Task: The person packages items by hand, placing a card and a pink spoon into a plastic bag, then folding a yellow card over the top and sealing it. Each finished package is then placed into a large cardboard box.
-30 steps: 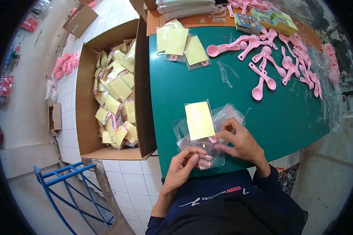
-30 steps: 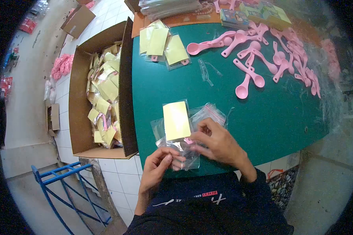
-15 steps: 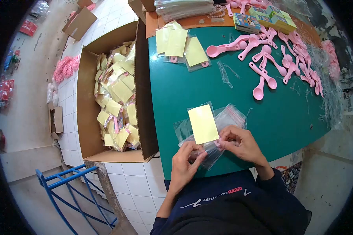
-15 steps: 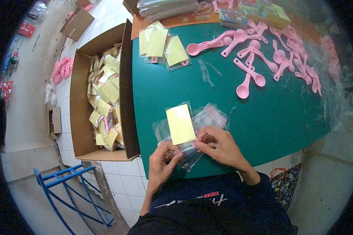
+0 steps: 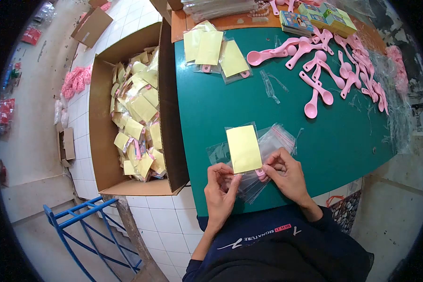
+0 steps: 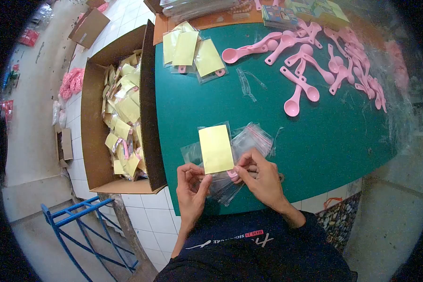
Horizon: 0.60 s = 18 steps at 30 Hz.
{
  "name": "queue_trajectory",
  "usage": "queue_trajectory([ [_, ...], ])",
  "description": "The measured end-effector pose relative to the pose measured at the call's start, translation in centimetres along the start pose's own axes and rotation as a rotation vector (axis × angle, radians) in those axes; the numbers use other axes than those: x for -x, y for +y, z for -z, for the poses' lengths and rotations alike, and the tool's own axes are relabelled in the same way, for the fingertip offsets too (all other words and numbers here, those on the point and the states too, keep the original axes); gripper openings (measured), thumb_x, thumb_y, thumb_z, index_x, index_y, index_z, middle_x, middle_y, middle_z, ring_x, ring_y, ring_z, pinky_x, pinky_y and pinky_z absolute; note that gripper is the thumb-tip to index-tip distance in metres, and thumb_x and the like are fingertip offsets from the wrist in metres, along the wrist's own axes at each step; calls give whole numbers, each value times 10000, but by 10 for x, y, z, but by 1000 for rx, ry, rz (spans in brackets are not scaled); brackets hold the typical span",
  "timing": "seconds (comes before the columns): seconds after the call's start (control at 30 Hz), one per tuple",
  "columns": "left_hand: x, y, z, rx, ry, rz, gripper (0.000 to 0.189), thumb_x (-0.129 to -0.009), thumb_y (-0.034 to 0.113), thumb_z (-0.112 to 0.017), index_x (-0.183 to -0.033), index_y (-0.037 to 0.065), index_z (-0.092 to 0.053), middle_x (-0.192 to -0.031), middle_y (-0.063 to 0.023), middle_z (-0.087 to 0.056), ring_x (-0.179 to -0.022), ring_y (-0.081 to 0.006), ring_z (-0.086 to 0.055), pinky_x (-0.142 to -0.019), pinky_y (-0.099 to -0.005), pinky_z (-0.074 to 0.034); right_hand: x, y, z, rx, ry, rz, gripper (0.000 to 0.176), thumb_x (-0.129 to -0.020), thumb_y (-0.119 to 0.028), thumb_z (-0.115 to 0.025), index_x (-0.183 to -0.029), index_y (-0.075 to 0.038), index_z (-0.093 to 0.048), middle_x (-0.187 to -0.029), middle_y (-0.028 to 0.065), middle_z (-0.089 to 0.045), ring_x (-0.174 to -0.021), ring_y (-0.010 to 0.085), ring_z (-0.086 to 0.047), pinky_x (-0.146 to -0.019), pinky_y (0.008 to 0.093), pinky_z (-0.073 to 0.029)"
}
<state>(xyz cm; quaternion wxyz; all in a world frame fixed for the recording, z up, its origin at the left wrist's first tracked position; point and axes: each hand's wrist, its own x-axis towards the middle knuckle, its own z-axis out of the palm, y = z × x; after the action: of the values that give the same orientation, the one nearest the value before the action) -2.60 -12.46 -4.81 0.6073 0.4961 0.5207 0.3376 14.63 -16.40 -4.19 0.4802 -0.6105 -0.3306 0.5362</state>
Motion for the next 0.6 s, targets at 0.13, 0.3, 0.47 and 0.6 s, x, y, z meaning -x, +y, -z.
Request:
queue_trajectory([
  [0.13, 0, -6, 5, -60, -42, 37, 153, -827, 5, -622, -957, 1, -542, -874, -31, -547, -690, -40, -520, -529, -169, -405, 0, 1, -3, 37, -10, 20, 202, -870, 26, -529, -1072, 20, -518, -816, 83, -587, -727, 143, -642, -630, 251, -551],
  [0.3, 0, 8, 5, -135, -44, -5, 296, -824, 2, -612, -1117, 12, -564, -951, -47, -561, -712, -50, -539, -550, -183, -439, 1, -8, -3, 177, -44, 64, 359, -867, 16, -528, -1223, -19, -508, -871, 88, -596, -739, 141, -641, -635, 245, -536],
  [0.47, -60, 54, 10, -379, -23, -440, 424, -808, 32, -625, -1218, 20, -517, -1109, -133, -569, -773, -132, -587, -588, -232, -482, -48, -59, 11, 406, -40, 309, 329, -843, -53, -549, -1170, -17, -546, -876, 114, -611, -794, 176, -629, -678, 301, -491],
  [0.6, -135, 68, 13, -692, 88, -712, 353, -828, 168, -625, -1128, 7, -532, -1033, -173, -570, -814, -307, -584, -687, -370, -482, -184, -77, 70, 972, 185, 885, 245, -817, -98, -568, -1057, -50, -586, -932, 111, -605, -869, 295, -567, -774, 385, -459],
])
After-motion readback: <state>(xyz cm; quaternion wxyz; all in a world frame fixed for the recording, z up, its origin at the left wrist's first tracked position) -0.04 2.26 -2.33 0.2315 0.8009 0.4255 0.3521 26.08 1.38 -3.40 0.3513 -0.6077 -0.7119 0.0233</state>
